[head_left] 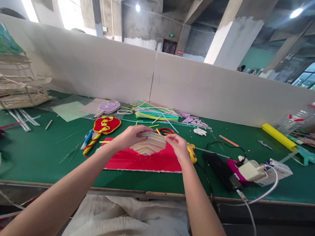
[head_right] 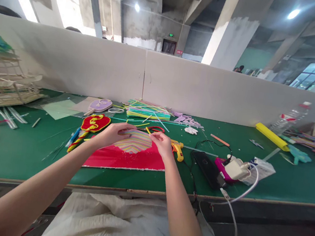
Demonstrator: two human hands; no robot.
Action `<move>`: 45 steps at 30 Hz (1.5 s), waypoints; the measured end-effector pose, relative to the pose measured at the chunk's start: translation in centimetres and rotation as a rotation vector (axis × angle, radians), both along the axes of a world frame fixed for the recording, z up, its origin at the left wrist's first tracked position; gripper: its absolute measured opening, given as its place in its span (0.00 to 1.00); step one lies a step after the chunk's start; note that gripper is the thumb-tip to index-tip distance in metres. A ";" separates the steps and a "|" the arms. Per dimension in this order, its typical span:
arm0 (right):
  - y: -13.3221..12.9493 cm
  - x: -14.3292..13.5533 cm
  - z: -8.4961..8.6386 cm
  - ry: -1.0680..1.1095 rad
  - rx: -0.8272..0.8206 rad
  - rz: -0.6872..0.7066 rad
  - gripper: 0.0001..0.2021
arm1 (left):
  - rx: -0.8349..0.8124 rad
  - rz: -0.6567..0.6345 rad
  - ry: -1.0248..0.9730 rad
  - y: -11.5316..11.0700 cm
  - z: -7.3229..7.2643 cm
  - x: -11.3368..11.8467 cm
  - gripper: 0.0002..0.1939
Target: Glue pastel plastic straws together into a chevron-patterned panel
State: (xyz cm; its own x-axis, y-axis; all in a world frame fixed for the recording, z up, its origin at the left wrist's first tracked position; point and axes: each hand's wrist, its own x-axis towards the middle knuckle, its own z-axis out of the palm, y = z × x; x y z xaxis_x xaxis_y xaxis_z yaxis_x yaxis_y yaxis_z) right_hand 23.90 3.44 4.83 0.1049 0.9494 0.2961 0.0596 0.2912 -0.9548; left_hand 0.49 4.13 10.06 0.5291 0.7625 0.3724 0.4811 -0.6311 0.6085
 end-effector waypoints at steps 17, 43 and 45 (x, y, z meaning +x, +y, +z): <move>0.5 -0.3 -0.8 0.008 -0.001 -0.007 0.15 | -0.057 0.155 -0.071 1.2 -1.1 0.1 0.14; 0.4 -0.1 -0.9 -0.022 -0.045 0.001 0.14 | -0.118 0.140 -0.133 1.2 -0.7 0.3 0.15; 0.4 -0.1 -0.9 -0.023 -0.047 0.003 0.14 | -0.119 0.133 -0.143 1.1 -0.7 0.3 0.15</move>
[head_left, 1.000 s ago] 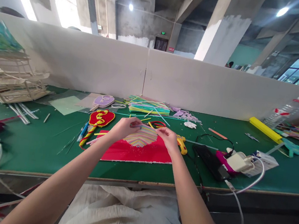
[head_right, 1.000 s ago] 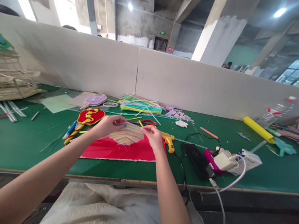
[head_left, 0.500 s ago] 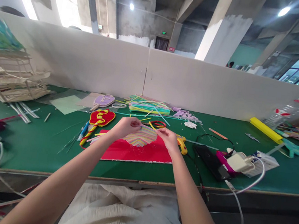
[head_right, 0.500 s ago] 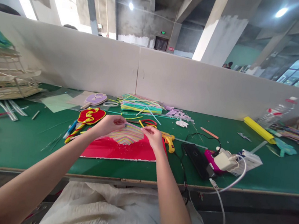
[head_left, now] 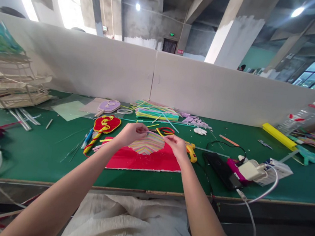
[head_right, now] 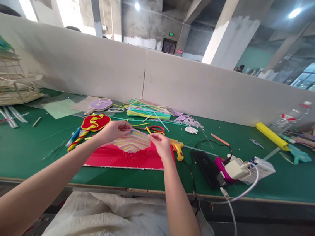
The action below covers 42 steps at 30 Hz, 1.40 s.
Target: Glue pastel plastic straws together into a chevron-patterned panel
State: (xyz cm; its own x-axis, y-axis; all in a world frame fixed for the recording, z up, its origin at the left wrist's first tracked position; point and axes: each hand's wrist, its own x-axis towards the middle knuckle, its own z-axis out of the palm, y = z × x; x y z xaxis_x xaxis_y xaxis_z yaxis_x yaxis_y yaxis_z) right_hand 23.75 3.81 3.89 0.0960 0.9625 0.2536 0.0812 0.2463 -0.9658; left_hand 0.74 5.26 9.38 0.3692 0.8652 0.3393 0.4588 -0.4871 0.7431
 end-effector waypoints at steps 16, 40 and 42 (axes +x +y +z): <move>-0.3 -0.2 0.4 -0.010 -0.006 -0.012 0.15 | 0.007 -0.034 -0.036 -0.3 0.3 0.0 0.15; -0.6 -0.3 0.6 -0.023 -0.024 -0.028 0.16 | 0.018 -0.044 -0.025 -0.4 0.3 -0.1 0.15; -0.6 -0.3 0.6 -0.022 -0.024 -0.027 0.15 | 0.023 -0.045 -0.017 -0.3 0.2 -0.1 0.16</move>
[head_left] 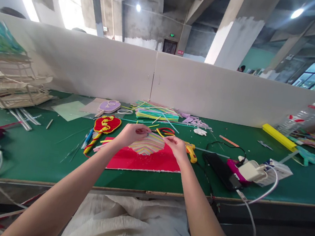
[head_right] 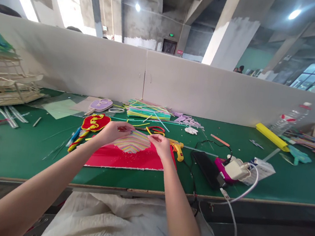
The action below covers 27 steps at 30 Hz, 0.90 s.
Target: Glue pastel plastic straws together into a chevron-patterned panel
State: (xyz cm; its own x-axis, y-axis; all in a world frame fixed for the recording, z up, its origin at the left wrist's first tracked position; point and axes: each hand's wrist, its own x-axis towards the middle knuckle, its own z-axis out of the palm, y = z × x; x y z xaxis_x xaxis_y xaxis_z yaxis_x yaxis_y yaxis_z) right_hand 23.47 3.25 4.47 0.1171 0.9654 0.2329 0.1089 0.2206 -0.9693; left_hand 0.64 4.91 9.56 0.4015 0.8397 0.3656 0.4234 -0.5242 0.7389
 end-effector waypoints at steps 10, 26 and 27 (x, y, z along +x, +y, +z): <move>0.2 0.1 -0.5 0.004 0.005 0.001 0.16 | 0.018 0.030 0.036 0.2 -0.2 0.0 0.18; 0.4 0.2 -1.0 0.017 0.010 0.027 0.13 | 0.036 0.171 0.023 0.6 -0.1 -0.4 0.18; 0.4 0.1 -1.0 0.018 0.009 0.027 0.13 | 0.029 0.159 0.024 0.6 -0.1 -0.4 0.18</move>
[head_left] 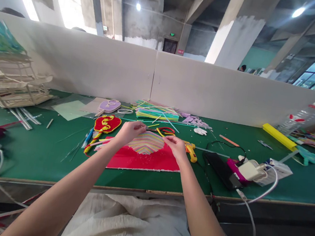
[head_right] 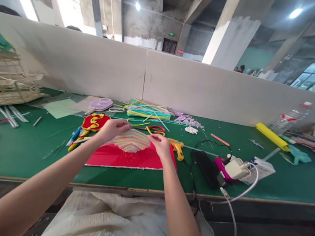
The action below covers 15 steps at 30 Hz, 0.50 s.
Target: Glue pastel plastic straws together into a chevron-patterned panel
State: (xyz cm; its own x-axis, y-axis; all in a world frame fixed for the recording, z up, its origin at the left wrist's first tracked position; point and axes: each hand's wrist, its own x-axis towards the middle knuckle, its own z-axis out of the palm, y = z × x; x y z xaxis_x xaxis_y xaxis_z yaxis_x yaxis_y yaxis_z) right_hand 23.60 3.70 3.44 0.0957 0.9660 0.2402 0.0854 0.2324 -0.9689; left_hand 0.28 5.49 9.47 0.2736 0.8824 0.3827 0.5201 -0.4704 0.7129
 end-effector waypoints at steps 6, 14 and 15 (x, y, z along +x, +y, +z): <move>0.1 -0.1 0.0 0.004 -0.004 -0.007 0.14 | -0.040 -0.094 -0.020 -0.2 -0.2 0.4 0.19; 0.0 -0.1 0.0 -0.006 -0.011 -0.010 0.14 | -0.027 -0.145 -0.032 -0.1 -0.5 0.4 0.13; 0.0 -0.1 0.0 -0.007 -0.011 -0.011 0.14 | -0.024 -0.142 -0.034 -0.1 -0.5 0.4 0.13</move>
